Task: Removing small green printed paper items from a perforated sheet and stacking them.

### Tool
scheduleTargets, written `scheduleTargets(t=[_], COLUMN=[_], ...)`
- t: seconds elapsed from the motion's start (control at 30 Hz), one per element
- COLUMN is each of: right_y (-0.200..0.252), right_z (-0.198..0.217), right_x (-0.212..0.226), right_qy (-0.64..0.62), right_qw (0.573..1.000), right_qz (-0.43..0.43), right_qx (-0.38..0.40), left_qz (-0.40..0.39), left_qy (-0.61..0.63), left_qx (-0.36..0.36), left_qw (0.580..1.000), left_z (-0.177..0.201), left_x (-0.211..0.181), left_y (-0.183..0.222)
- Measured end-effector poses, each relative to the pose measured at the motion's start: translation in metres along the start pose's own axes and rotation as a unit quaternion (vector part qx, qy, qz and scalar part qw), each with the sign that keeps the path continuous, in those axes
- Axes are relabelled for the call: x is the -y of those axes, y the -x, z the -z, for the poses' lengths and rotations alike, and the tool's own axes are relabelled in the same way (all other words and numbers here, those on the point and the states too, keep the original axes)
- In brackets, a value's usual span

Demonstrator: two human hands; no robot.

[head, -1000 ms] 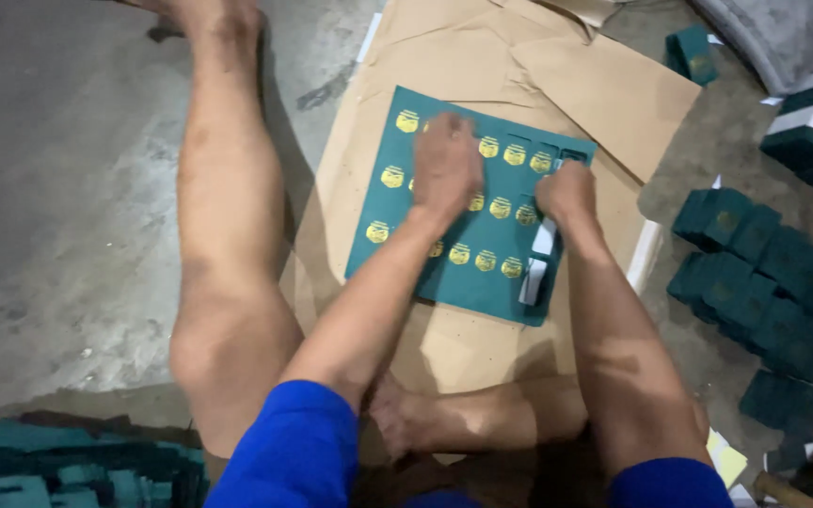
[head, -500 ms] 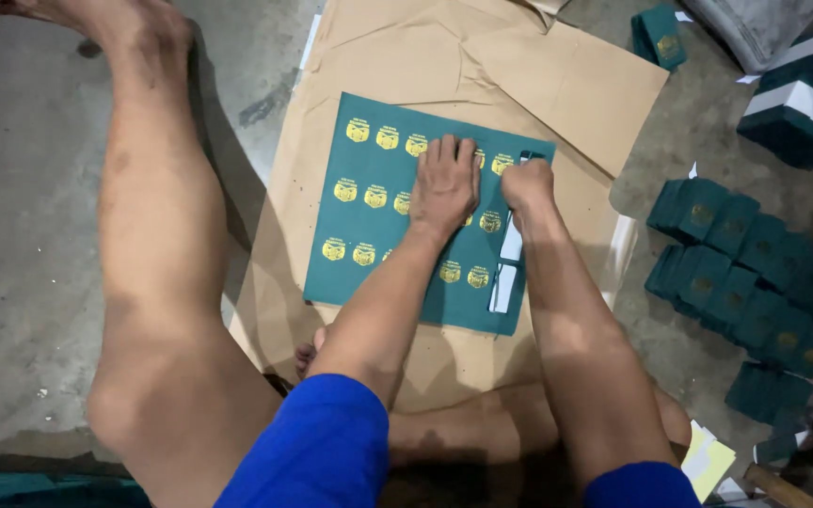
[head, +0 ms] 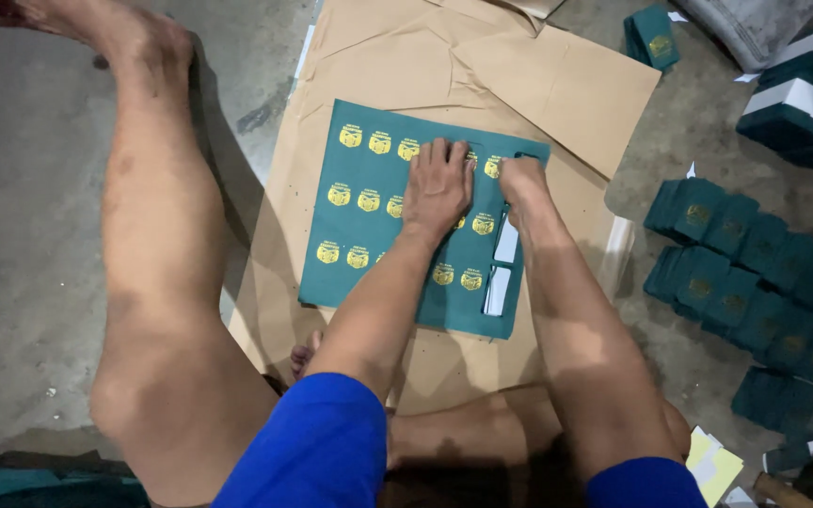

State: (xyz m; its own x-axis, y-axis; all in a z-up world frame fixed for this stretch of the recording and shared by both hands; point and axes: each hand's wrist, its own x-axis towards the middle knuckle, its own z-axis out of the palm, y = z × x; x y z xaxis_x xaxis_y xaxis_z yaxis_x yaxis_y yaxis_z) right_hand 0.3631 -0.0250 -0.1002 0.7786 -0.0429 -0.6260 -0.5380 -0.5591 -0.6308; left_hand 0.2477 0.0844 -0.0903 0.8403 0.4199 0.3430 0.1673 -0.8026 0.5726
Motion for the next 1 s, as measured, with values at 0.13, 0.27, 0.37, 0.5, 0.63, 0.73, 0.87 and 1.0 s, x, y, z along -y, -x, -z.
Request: scheduleTargets(t=[0.13,0.27,0.37,0.5,0.63,0.73,0.87,1.0], right_y=[0.009,0.004,-0.005,0.005,-0.005,-0.011,-0.006,-0.013], right_z=[0.002,0.004,-0.001,-0.002,-0.008,-0.011,-0.007,-0.004], right_x=[0.01,0.006,-0.002,0.005,-0.004,-0.015,-0.012,-0.019], right_qy=[-0.06,-0.176,-0.2,-0.203,-0.223,-0.24,-0.25,-0.284], right_qw=[0.998,0.981,0.976,0.977,0.972,0.969,0.966,0.953], right_qz=[-0.013,-0.017,-0.02,-0.037,-0.044,-0.034,-0.002,0.009], right_qx=[0.021,0.084,0.079,0.058,0.052,0.056,0.073,0.105], left_qz=[-0.007,-0.017,-0.019,-0.015,-0.012,-0.013,-0.012,-0.014], left_qy=[-0.02,-0.023,-0.03,-0.031,-0.026,-0.026,-0.02,-0.022], left_qx=[0.018,0.017,0.025,0.038,0.033,0.038,0.033,0.031], left_qw=[1.0,0.999,0.999,0.999,0.999,0.999,0.999,0.999], left_z=[0.003,-0.002,0.002,0.001,0.001,0.004,0.003,0.003], left_x=[-0.002,0.001,0.0,-0.001,0.001,-0.002,-0.002,-0.003], left_y=[-0.002,-0.003,-0.002,-0.002,-0.002,0.0,-0.003,-0.004])
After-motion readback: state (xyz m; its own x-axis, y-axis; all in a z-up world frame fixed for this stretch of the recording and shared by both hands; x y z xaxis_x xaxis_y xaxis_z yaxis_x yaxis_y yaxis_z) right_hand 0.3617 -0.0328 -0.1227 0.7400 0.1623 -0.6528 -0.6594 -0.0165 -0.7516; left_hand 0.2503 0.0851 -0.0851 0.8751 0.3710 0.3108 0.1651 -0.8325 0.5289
